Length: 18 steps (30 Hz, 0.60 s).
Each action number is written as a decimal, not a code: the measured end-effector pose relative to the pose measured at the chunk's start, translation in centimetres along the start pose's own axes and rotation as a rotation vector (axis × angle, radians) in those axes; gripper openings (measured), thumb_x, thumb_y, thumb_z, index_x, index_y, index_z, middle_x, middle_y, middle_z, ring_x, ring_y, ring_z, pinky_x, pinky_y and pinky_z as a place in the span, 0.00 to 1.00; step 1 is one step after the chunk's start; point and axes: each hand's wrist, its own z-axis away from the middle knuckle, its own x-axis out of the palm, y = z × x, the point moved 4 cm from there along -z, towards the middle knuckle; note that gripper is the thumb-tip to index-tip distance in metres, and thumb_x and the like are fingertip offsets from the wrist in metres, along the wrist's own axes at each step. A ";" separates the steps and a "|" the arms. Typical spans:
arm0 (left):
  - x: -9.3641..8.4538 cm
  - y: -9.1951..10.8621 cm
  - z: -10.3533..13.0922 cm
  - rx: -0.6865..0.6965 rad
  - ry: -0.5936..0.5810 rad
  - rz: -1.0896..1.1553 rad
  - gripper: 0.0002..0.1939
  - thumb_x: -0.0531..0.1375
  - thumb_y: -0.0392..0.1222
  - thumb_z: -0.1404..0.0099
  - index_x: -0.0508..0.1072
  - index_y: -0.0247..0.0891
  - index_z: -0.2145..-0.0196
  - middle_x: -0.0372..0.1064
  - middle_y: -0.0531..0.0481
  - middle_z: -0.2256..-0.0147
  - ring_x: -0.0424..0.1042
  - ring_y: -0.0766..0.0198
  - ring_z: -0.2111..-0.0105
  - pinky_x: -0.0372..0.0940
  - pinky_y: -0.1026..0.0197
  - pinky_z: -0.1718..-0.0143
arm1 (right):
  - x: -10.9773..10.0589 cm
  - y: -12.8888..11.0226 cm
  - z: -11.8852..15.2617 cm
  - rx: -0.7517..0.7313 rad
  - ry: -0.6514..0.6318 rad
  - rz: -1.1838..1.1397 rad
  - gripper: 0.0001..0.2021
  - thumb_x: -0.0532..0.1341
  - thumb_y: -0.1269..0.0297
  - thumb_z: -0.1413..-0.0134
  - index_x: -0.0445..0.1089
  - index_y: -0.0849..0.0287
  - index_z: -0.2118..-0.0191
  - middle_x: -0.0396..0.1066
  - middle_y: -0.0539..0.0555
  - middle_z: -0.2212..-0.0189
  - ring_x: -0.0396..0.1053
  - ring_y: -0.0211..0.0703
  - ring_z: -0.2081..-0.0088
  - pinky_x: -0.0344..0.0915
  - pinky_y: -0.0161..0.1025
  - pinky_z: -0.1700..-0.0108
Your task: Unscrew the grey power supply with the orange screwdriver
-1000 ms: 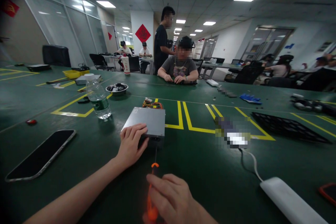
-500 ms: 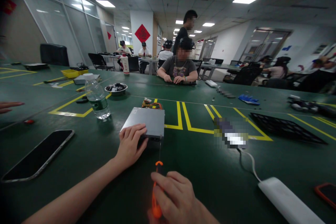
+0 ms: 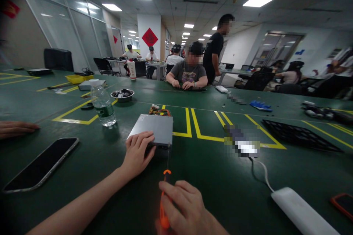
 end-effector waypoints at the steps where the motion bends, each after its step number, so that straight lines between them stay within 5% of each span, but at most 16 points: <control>1: 0.0 0.0 0.0 0.000 -0.001 0.001 0.13 0.53 0.41 0.37 0.64 0.41 0.54 0.65 0.46 0.50 0.60 0.56 0.49 0.50 0.50 0.50 | 0.0 -0.1 -0.1 -0.002 -0.004 0.003 0.12 0.53 0.66 0.47 0.60 0.66 0.57 0.73 0.63 0.65 0.72 0.42 0.63 0.68 0.38 0.62; 12: 0.0 0.0 0.0 0.005 0.020 0.011 0.13 0.53 0.40 0.37 0.65 0.41 0.54 0.66 0.46 0.51 0.61 0.55 0.49 0.51 0.50 0.50 | 0.8 -0.8 -1.3 0.089 -0.302 -0.048 0.15 0.55 0.55 0.43 0.66 0.59 0.55 0.70 0.61 0.59 0.70 0.44 0.59 0.69 0.38 0.62; 18: 0.1 -0.1 0.0 0.014 0.005 0.014 0.13 0.53 0.41 0.37 0.65 0.41 0.54 0.65 0.46 0.50 0.60 0.56 0.48 0.50 0.50 0.50 | 1.7 -0.9 -0.3 -0.118 -0.209 -0.044 0.15 0.50 0.60 0.39 0.66 0.68 0.62 0.72 0.65 0.63 0.70 0.41 0.71 0.67 0.38 0.71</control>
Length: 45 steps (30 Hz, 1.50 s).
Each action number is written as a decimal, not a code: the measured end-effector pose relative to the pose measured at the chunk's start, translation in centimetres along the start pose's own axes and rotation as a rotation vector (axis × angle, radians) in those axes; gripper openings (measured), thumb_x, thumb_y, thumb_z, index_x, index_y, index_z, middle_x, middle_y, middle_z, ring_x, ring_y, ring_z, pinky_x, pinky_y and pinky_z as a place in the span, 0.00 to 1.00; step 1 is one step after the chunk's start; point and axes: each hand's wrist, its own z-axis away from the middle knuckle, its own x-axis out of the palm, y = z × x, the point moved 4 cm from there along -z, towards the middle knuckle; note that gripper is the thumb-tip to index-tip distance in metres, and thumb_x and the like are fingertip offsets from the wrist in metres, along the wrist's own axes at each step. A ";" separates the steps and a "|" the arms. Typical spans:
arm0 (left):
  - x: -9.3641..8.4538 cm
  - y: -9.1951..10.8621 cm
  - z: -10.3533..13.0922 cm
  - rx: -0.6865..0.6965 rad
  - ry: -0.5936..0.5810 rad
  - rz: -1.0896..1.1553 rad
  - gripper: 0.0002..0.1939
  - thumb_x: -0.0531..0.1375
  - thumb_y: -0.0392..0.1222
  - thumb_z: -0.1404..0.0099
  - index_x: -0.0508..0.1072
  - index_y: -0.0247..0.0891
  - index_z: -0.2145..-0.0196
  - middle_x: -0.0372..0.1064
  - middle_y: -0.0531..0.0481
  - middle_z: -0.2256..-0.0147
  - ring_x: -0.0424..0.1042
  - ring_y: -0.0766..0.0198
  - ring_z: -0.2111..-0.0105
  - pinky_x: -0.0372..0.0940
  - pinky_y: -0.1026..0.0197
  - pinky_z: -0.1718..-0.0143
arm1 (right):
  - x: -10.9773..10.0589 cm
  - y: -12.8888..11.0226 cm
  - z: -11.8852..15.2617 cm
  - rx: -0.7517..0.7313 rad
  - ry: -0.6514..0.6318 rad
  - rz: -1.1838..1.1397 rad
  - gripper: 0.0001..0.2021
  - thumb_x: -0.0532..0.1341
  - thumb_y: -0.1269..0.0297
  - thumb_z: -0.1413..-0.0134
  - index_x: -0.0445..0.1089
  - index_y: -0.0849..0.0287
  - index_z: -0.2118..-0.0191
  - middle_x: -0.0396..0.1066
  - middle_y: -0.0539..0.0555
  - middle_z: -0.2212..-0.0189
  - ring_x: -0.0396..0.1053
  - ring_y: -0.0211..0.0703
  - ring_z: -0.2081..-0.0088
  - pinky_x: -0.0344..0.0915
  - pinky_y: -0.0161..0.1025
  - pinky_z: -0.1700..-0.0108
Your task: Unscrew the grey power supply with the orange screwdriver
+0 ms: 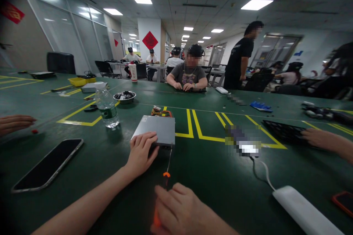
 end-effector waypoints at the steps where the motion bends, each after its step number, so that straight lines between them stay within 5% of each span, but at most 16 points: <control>1: 0.0 0.0 0.0 0.003 0.001 0.000 0.12 0.53 0.41 0.37 0.65 0.41 0.54 0.65 0.46 0.50 0.60 0.56 0.48 0.50 0.50 0.50 | 0.2 0.1 0.2 0.000 0.012 0.003 0.15 0.50 0.59 0.39 0.65 0.67 0.63 0.72 0.65 0.63 0.70 0.41 0.72 0.66 0.38 0.72; 10: 0.0 0.0 -0.1 0.017 0.000 -0.006 0.12 0.53 0.42 0.37 0.65 0.42 0.55 0.64 0.47 0.48 0.60 0.57 0.47 0.47 0.49 0.46 | -1.5 0.2 -0.1 0.116 -0.067 0.009 0.14 0.46 0.62 0.36 0.66 0.60 0.58 0.73 0.59 0.64 0.71 0.40 0.71 0.67 0.36 0.70; 19: 0.1 0.0 -0.1 0.012 0.003 -0.016 0.12 0.53 0.42 0.37 0.64 0.42 0.55 0.65 0.48 0.49 0.61 0.57 0.48 0.50 0.50 0.49 | -1.1 0.5 1.6 0.136 0.086 -0.044 0.08 0.54 0.61 0.42 0.62 0.62 0.64 0.73 0.63 0.62 0.70 0.40 0.71 0.65 0.39 0.67; 26: 0.0 -0.1 0.0 0.002 -0.003 -0.020 0.12 0.54 0.42 0.38 0.64 0.43 0.56 0.65 0.49 0.49 0.61 0.58 0.49 0.50 0.51 0.50 | -1.2 0.4 0.6 0.099 -0.061 -0.062 0.16 0.45 0.59 0.37 0.63 0.64 0.54 0.71 0.63 0.63 0.71 0.44 0.63 0.66 0.39 0.67; 34: 0.1 -0.2 0.0 0.001 -0.009 -0.021 0.12 0.54 0.42 0.38 0.64 0.43 0.55 0.65 0.49 0.49 0.61 0.57 0.48 0.50 0.51 0.51 | -0.6 0.7 1.6 0.217 0.078 -0.097 0.16 0.54 0.52 0.43 0.59 0.63 0.59 0.72 0.62 0.63 0.71 0.43 0.60 0.67 0.37 0.61; 40: 0.1 -0.2 0.0 0.007 -0.011 -0.021 0.12 0.53 0.43 0.37 0.64 0.42 0.55 0.65 0.48 0.49 0.61 0.57 0.48 0.50 0.51 0.50 | -0.5 0.2 0.9 0.108 -0.074 -0.088 0.15 0.50 0.61 0.41 0.62 0.64 0.53 0.70 0.65 0.60 0.71 0.45 0.64 0.68 0.41 0.66; 45: 0.1 -0.1 0.0 0.011 -0.002 -0.024 0.13 0.54 0.43 0.37 0.64 0.42 0.55 0.65 0.49 0.49 0.61 0.58 0.48 0.50 0.51 0.50 | -0.3 0.2 1.4 0.077 0.010 -0.086 0.13 0.54 0.59 0.41 0.62 0.66 0.58 0.72 0.65 0.62 0.71 0.43 0.66 0.66 0.38 0.68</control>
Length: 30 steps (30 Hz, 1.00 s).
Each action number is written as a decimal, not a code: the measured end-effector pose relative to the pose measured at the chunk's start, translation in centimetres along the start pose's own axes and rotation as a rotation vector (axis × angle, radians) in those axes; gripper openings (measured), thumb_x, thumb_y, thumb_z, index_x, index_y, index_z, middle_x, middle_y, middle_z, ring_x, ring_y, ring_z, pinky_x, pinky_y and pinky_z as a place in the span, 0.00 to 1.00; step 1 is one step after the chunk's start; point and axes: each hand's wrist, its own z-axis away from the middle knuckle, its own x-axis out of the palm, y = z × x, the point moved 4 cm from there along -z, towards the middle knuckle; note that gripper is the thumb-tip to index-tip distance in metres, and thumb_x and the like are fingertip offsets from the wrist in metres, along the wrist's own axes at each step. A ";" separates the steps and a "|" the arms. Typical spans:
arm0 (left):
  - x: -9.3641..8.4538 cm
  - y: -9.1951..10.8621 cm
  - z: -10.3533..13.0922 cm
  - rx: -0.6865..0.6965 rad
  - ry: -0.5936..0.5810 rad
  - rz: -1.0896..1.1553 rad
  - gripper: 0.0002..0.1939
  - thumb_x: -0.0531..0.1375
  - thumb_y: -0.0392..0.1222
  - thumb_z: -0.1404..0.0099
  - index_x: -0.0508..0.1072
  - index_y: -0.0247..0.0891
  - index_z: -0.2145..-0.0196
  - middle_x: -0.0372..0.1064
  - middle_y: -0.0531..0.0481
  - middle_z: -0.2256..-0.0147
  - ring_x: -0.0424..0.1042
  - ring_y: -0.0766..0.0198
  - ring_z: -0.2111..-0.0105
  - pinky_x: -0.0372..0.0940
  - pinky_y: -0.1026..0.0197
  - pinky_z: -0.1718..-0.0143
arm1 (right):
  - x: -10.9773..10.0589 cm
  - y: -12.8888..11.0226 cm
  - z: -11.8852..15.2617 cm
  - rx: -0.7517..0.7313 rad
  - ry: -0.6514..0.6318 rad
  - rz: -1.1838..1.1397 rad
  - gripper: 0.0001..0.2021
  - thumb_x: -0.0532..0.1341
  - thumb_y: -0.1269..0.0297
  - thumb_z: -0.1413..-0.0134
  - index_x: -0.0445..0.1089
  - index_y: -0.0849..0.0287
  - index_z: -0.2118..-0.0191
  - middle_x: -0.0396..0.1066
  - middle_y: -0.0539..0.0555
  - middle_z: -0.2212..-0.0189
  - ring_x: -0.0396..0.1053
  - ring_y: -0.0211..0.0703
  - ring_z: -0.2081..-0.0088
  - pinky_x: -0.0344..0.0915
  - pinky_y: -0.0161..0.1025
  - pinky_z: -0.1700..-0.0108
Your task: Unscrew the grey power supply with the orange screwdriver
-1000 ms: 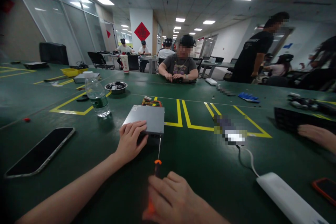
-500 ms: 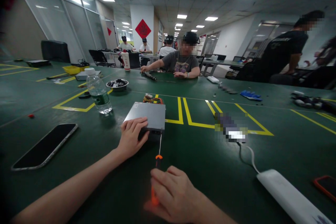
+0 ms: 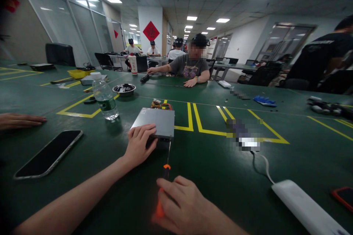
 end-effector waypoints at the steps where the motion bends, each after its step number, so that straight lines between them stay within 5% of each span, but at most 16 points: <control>1: 0.0 0.0 0.0 0.000 0.003 -0.001 0.13 0.54 0.43 0.38 0.64 0.42 0.55 0.65 0.49 0.49 0.61 0.58 0.48 0.50 0.51 0.50 | 0.0 0.1 0.0 0.016 0.018 -0.010 0.13 0.54 0.58 0.41 0.61 0.65 0.59 0.72 0.65 0.62 0.71 0.42 0.65 0.66 0.38 0.67; 9: 0.0 0.0 -0.1 0.010 0.010 0.001 0.12 0.54 0.42 0.38 0.64 0.42 0.55 0.66 0.48 0.49 0.61 0.57 0.49 0.50 0.51 0.51 | -0.3 -0.1 -1.1 0.030 -0.124 0.011 0.15 0.47 0.59 0.38 0.64 0.63 0.54 0.71 0.64 0.60 0.71 0.44 0.64 0.67 0.39 0.67; 15: 0.0 0.0 0.0 0.013 0.013 0.000 0.12 0.54 0.42 0.38 0.64 0.42 0.55 0.66 0.48 0.49 0.61 0.57 0.49 0.50 0.51 0.51 | 0.1 0.1 -0.2 0.085 0.015 -0.008 0.11 0.54 0.59 0.42 0.62 0.63 0.63 0.72 0.63 0.61 0.71 0.42 0.66 0.66 0.38 0.66; 21: 0.0 0.0 0.0 0.012 0.009 0.004 0.12 0.54 0.41 0.38 0.64 0.43 0.55 0.65 0.48 0.49 0.61 0.56 0.49 0.50 0.50 0.51 | -0.2 0.1 -0.6 0.060 -0.110 -0.020 0.16 0.52 0.59 0.43 0.61 0.64 0.53 0.70 0.64 0.59 0.70 0.44 0.63 0.67 0.41 0.65; 27: -0.1 0.0 0.0 0.020 0.009 0.001 0.13 0.54 0.41 0.38 0.64 0.43 0.55 0.65 0.48 0.49 0.62 0.56 0.49 0.50 0.50 0.51 | -0.6 -0.1 -0.5 0.039 0.041 0.007 0.10 0.52 0.66 0.45 0.62 0.65 0.59 0.71 0.63 0.63 0.70 0.41 0.69 0.65 0.38 0.70; 30: -0.1 0.0 0.0 0.012 0.003 -0.003 0.13 0.54 0.41 0.38 0.64 0.42 0.55 0.65 0.48 0.49 0.61 0.57 0.49 0.51 0.51 0.51 | -0.6 0.2 -0.4 0.083 0.071 -0.008 0.12 0.52 0.60 0.43 0.60 0.64 0.60 0.72 0.62 0.65 0.71 0.41 0.67 0.66 0.38 0.68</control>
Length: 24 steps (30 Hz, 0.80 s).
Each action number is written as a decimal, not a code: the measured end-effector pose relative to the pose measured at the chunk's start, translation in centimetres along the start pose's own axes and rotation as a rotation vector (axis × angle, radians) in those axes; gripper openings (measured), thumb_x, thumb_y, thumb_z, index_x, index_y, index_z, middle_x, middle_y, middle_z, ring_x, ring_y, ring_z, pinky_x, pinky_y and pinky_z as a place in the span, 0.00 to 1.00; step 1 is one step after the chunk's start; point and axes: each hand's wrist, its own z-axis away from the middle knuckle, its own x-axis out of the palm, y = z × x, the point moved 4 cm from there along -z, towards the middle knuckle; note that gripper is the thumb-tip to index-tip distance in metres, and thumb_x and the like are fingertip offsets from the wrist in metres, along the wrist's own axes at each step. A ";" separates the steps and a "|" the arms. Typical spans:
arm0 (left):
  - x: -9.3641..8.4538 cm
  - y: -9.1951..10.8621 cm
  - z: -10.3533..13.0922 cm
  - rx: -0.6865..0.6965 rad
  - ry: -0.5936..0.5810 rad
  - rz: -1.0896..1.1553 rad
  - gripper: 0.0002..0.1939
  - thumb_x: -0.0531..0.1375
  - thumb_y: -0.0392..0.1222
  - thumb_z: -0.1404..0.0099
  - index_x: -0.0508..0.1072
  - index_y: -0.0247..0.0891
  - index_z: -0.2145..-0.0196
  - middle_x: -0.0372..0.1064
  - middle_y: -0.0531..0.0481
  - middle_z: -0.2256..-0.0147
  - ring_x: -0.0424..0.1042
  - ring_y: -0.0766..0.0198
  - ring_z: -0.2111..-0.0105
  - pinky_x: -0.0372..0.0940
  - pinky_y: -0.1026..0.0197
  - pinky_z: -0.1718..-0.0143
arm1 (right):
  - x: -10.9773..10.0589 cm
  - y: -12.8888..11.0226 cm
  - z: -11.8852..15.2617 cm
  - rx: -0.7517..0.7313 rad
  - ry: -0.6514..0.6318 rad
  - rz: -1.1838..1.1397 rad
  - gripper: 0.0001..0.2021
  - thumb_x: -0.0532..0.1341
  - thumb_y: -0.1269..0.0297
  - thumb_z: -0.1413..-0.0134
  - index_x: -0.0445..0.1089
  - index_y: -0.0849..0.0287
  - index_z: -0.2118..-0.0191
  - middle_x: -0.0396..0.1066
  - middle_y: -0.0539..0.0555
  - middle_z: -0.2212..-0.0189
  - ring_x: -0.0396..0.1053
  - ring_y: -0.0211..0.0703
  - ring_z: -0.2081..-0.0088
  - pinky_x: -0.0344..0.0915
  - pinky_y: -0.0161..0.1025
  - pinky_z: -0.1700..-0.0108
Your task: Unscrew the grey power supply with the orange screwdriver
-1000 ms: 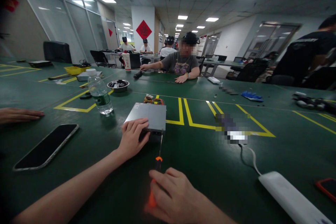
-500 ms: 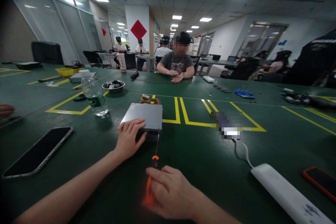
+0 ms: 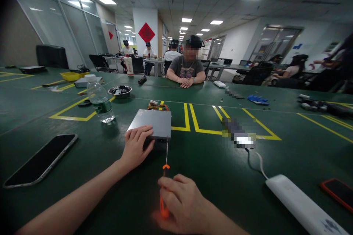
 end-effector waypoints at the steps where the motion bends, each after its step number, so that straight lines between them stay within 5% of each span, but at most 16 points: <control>1: 0.0 0.0 0.0 -0.003 0.000 -0.001 0.13 0.54 0.41 0.38 0.64 0.42 0.55 0.65 0.49 0.49 0.62 0.57 0.49 0.51 0.51 0.51 | 0.0 0.1 0.0 0.010 -0.002 -0.009 0.13 0.51 0.58 0.42 0.60 0.64 0.59 0.72 0.62 0.64 0.71 0.42 0.66 0.66 0.39 0.67; 8: 0.0 0.0 0.0 -0.002 0.005 0.006 0.12 0.54 0.41 0.38 0.64 0.42 0.55 0.66 0.48 0.50 0.62 0.57 0.49 0.50 0.51 0.51 | -0.3 -0.1 -0.4 -0.068 -0.127 0.025 0.15 0.48 0.63 0.40 0.62 0.65 0.53 0.71 0.65 0.61 0.71 0.45 0.63 0.66 0.41 0.67; 12: 0.1 0.0 0.0 -0.008 0.009 0.004 0.12 0.55 0.41 0.38 0.65 0.42 0.55 0.66 0.48 0.50 0.62 0.57 0.49 0.51 0.51 0.51 | -0.5 0.0 -0.1 -0.047 -0.034 0.016 0.13 0.52 0.62 0.41 0.61 0.65 0.56 0.72 0.64 0.62 0.71 0.41 0.70 0.65 0.39 0.69; 16: 0.1 0.0 0.0 -0.008 -0.001 0.012 0.13 0.54 0.41 0.38 0.64 0.43 0.55 0.66 0.48 0.49 0.61 0.56 0.49 0.51 0.50 0.51 | -0.4 0.4 0.4 0.023 0.045 0.000 0.15 0.52 0.57 0.42 0.58 0.64 0.57 0.72 0.63 0.62 0.71 0.42 0.64 0.67 0.39 0.64; 24: 0.1 -0.1 0.0 0.000 0.003 0.007 0.13 0.54 0.41 0.38 0.64 0.43 0.55 0.65 0.48 0.49 0.61 0.56 0.49 0.50 0.50 0.51 | -0.5 0.0 -0.1 -0.058 -0.122 0.016 0.16 0.49 0.61 0.40 0.62 0.65 0.52 0.71 0.64 0.60 0.71 0.45 0.60 0.67 0.41 0.63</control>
